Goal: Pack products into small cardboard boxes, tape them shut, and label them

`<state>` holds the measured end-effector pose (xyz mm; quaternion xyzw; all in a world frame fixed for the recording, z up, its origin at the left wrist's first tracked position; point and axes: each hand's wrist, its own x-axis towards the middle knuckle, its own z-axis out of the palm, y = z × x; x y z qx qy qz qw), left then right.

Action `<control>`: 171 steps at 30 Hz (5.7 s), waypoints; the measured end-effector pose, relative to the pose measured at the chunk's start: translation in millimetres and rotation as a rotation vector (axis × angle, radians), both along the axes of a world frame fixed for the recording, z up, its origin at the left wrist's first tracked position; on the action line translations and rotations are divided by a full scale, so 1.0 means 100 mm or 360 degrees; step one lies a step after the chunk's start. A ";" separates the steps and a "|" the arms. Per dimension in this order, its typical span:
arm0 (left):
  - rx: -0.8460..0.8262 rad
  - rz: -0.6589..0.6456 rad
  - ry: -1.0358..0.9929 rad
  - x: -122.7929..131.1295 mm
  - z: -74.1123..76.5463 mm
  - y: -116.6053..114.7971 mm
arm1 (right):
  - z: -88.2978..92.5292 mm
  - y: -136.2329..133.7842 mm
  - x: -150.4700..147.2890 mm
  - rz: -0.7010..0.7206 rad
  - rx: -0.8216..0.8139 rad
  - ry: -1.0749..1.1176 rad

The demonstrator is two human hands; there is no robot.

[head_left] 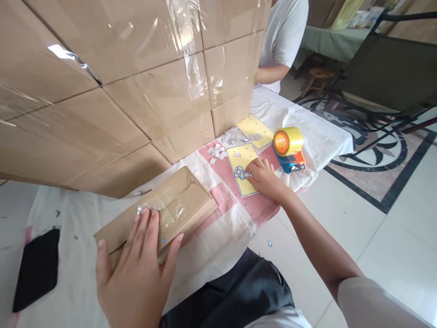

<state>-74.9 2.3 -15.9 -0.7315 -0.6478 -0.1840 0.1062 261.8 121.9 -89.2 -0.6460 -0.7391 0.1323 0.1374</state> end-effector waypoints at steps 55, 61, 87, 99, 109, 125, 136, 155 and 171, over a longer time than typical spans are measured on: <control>-0.0299 -0.0141 -0.1495 1.84 -1.07 1.10 | -0.45 -0.45 -0.26 -0.0415 0.0778 0.1474; -0.0651 -0.0281 -0.0914 1.94 -0.92 1.12 | -0.42 -0.39 -0.28 -0.0484 0.0699 0.1606; -0.0467 -0.0751 -0.1403 1.82 -0.88 1.08 | -0.34 -0.43 -0.29 -0.0359 0.0599 0.1582; -0.0561 -0.0725 -0.1870 1.79 -0.97 1.18 | -0.28 -0.43 -0.31 -0.0495 0.0355 0.1853; -0.0630 -0.0618 -0.2100 1.84 -1.00 1.22 | -0.19 -0.42 -0.26 -0.0419 0.0148 0.1516; -0.0461 -0.0200 -0.2768 1.78 -1.11 1.32 | -0.26 -0.45 -0.23 -0.0485 0.0201 0.1626; -0.0917 -0.0521 -0.3235 1.77 -0.94 1.31 | -0.11 -0.22 -0.19 -0.0471 0.0198 0.0486; -0.1143 -0.1092 -0.2516 1.60 -0.60 0.87 | 0.49 -0.70 -0.09 -0.0182 0.0503 0.0832; 0.0062 -0.0534 -0.0051 0.56 0.16 0.22 | 0.45 -1.04 -0.56 0.0144 0.0131 0.1559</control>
